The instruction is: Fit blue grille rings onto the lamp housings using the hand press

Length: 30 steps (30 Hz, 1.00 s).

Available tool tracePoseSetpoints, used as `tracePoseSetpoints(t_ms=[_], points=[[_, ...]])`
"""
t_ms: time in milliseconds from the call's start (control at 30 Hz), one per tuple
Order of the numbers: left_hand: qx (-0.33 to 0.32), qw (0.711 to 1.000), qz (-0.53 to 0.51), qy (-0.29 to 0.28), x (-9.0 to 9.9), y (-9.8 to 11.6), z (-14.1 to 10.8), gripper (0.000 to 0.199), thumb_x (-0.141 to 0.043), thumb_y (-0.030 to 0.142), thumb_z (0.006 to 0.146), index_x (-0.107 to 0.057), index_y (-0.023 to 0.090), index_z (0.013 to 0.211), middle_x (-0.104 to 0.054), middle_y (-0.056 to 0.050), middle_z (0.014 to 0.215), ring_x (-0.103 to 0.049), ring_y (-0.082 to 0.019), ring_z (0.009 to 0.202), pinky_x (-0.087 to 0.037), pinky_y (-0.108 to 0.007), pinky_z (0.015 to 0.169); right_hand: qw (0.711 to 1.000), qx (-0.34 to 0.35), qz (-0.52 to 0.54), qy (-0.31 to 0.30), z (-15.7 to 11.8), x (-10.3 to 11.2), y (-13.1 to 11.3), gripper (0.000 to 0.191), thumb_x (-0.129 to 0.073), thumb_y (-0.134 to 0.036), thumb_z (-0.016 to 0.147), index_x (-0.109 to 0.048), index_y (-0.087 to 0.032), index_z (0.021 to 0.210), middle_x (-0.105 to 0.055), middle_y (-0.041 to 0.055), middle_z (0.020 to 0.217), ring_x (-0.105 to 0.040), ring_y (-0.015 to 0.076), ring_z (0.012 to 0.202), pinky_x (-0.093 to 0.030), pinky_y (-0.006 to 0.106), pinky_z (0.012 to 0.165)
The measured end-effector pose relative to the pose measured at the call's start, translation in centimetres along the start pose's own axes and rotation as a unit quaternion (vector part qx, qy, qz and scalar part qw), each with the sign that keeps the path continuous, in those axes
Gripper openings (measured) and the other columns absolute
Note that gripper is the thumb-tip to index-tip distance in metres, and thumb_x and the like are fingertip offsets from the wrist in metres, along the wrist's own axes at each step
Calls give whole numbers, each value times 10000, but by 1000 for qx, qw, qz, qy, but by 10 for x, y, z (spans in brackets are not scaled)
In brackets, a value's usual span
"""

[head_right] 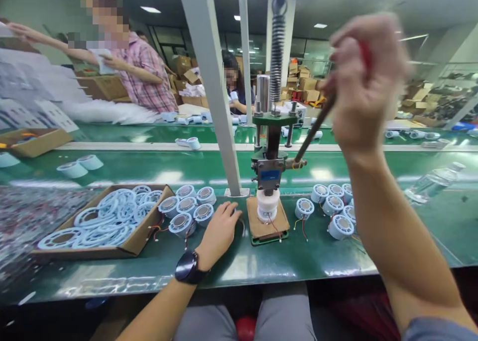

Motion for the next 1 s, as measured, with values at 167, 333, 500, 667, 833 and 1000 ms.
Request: tracePoseSetpoints(t_ms=[167,333,500,667,833,1000], points=[[-85,995,3,-41,-1,27,-39,638,-414,-139,668,-737,224,1082,-681,-107,1334,-547,-310,1370,-416,-651,1138,996,-45,-3,-77,61,-38,8,459,-336,-337,1016,-671,-117,1239,-721,1,1129,-713,155,1101,-498,255,893],[-39,998,-9,48,43,-10,-78,722,-420,-105,699,-661,235,1288,-534,-119,1526,-376,-313,1505,-407,-627,1162,998,13,61,5,-64,-28,4,589,-511,-282,998,-351,-332,1563,-416,28,1599,-463,285,1448,-482,470,1114],[185,968,96,139,119,-152,-101,479,-400,-12,900,-682,184,1235,-672,-152,1291,-611,-296,1270,-479,-577,1107,983,-128,129,22,-236,-88,46,697,-576,-422,904,-339,-240,1534,-605,210,1331,-671,379,1172,-601,544,866],[266,955,128,35,137,-237,-81,259,-667,321,968,-657,153,1165,-696,-78,1165,-692,-233,1031,-582,-458,909,955,-261,109,-93,-281,-146,60,847,-674,-387,810,-312,-143,1537,-719,179,1146,-748,309,930,-622,403,767],[278,953,114,-28,123,-246,-61,138,-658,295,887,-647,167,836,-705,-48,843,-688,-236,843,-548,-390,811,972,-224,42,-62,-273,-131,60,738,-617,-310,857,-335,-142,1518,-648,174,1294,-683,262,1124,-587,389,942],[275,955,116,0,134,-237,-59,98,-535,276,704,-472,268,629,-639,-52,640,-658,-305,708,-506,-371,677,974,-187,-49,-123,-272,-113,92,436,-513,-269,944,-574,-130,1353,-640,191,1222,-653,299,1117,-546,468,976]])
Point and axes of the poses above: each hand's wrist, its own z-axis towards the middle knuckle, its own x-axis out of the back of the hand, y = z × x, the point moved 10 cm from there along z, towards the middle knuckle
